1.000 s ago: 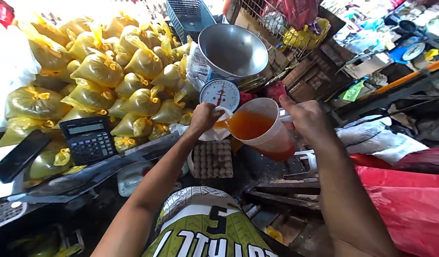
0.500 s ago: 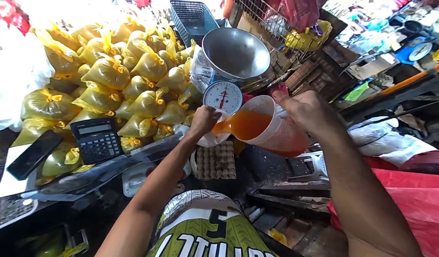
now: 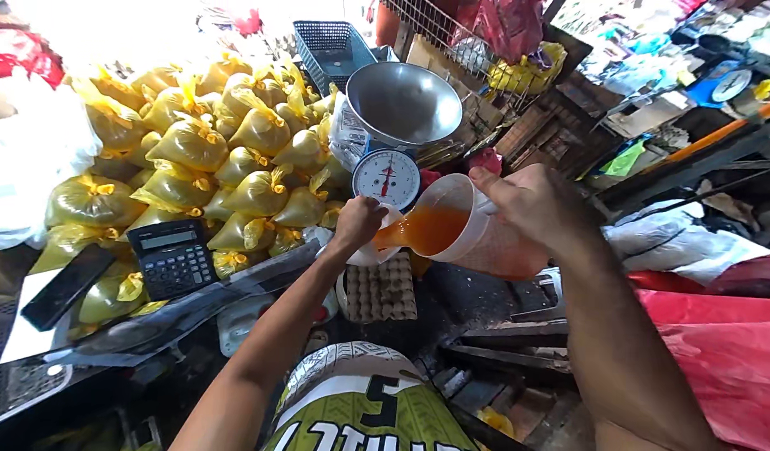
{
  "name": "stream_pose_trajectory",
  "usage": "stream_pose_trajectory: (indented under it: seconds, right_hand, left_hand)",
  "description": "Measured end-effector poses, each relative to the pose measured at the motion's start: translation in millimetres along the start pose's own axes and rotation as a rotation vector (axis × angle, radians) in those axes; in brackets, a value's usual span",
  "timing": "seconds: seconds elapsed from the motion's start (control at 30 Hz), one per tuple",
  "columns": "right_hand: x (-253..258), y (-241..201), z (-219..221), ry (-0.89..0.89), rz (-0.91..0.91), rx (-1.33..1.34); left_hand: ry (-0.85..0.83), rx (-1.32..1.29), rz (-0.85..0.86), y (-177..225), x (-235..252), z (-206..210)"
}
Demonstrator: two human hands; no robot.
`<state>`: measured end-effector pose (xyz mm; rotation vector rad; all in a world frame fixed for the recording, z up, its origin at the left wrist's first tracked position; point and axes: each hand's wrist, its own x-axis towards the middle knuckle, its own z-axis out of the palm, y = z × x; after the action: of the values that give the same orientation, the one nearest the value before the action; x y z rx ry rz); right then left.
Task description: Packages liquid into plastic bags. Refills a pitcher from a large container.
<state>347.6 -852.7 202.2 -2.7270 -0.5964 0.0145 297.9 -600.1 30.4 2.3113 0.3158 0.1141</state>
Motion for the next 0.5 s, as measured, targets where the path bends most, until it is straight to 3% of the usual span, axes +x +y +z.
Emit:
stream_pose_trajectory:
  seconds: [0.23, 0.4, 0.5]
  right_hand:
    - [-25.7, 25.8, 23.3, 0.058, 0.086, 0.236]
    - [-39.9, 51.9, 47.5, 0.155, 0.140, 0.554]
    - [-55.6, 57.2, 50.9, 0.285, 0.201, 0.854]
  left_hand:
    - [0.036, -0.037, 0.001, 11.0, -9.5, 2.8]
    - [0.039, -0.061, 0.065, 21.1, -1.0, 2.8]
    - [0.075, -0.075, 0.187, 42.0, 2.5, -9.4]
